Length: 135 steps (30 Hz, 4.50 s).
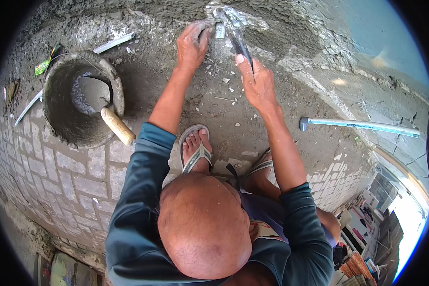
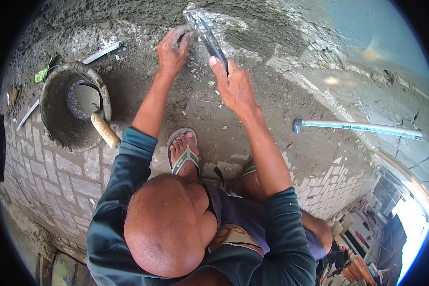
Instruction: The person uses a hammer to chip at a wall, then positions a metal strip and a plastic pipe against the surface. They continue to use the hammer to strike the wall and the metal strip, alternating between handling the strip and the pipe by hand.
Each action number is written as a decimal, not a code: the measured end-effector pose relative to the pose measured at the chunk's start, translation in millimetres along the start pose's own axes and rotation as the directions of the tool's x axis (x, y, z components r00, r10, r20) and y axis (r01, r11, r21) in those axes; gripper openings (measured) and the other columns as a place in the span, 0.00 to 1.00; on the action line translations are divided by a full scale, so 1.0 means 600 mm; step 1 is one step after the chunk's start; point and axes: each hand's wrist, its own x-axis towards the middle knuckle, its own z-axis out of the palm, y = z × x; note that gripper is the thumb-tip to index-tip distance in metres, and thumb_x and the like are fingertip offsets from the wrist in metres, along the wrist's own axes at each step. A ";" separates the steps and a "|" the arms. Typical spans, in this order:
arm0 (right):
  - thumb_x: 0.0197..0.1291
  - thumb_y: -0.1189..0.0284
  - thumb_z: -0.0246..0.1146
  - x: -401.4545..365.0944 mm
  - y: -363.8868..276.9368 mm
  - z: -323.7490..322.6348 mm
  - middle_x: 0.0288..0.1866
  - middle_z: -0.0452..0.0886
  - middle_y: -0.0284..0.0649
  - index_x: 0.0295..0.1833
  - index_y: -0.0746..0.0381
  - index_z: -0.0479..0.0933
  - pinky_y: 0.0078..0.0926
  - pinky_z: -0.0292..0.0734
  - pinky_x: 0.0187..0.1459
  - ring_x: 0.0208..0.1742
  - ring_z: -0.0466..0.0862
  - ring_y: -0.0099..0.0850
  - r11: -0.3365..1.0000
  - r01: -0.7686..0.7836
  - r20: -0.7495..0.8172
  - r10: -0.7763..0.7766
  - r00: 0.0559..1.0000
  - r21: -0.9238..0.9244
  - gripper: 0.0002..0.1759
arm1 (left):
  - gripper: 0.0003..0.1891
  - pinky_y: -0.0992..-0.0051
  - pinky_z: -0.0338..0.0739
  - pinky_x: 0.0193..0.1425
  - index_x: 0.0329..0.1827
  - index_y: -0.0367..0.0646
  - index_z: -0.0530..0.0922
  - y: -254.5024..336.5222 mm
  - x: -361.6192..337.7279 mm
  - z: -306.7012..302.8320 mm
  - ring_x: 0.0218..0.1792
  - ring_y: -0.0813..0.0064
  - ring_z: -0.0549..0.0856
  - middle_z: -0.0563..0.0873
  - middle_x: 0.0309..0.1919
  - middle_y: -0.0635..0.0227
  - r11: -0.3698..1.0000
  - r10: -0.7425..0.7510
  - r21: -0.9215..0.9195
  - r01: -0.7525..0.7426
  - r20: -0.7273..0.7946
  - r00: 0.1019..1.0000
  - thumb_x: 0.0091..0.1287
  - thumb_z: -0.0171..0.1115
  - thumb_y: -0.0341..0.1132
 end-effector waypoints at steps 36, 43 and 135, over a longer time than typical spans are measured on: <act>0.66 0.47 0.58 -0.008 0.028 0.017 0.21 0.77 0.59 0.38 0.70 0.74 0.48 0.75 0.31 0.29 0.82 0.59 0.896 0.441 -0.278 -0.434 0.857 -0.038 0.31 | 0.07 0.68 0.80 0.42 0.38 0.35 0.83 -0.006 0.004 0.015 0.37 0.56 0.86 0.86 0.36 0.56 0.995 -0.101 0.001 0.101 0.049 0.994 0.56 0.67 0.23; 0.67 0.44 0.53 -0.001 0.034 0.032 0.22 0.77 0.62 0.40 0.72 0.75 0.50 0.74 0.35 0.31 0.81 0.62 0.897 0.413 -0.254 -0.440 0.861 -0.155 0.35 | 0.06 0.64 0.79 0.40 0.37 0.35 0.83 -0.007 0.003 0.018 0.36 0.51 0.84 0.85 0.35 0.54 0.998 -0.066 -0.015 0.066 -0.010 0.998 0.58 0.68 0.24; 0.65 0.36 0.49 -0.069 0.025 -0.114 0.19 0.71 0.42 0.29 0.67 0.73 0.37 0.70 0.33 0.24 0.73 0.37 0.971 -0.166 0.198 0.199 0.960 -0.175 0.39 | 0.05 0.60 0.79 0.38 0.29 0.35 0.82 0.037 0.017 0.008 0.31 0.51 0.86 0.84 0.25 0.48 0.873 -0.458 0.286 0.396 0.201 0.866 0.57 0.62 0.28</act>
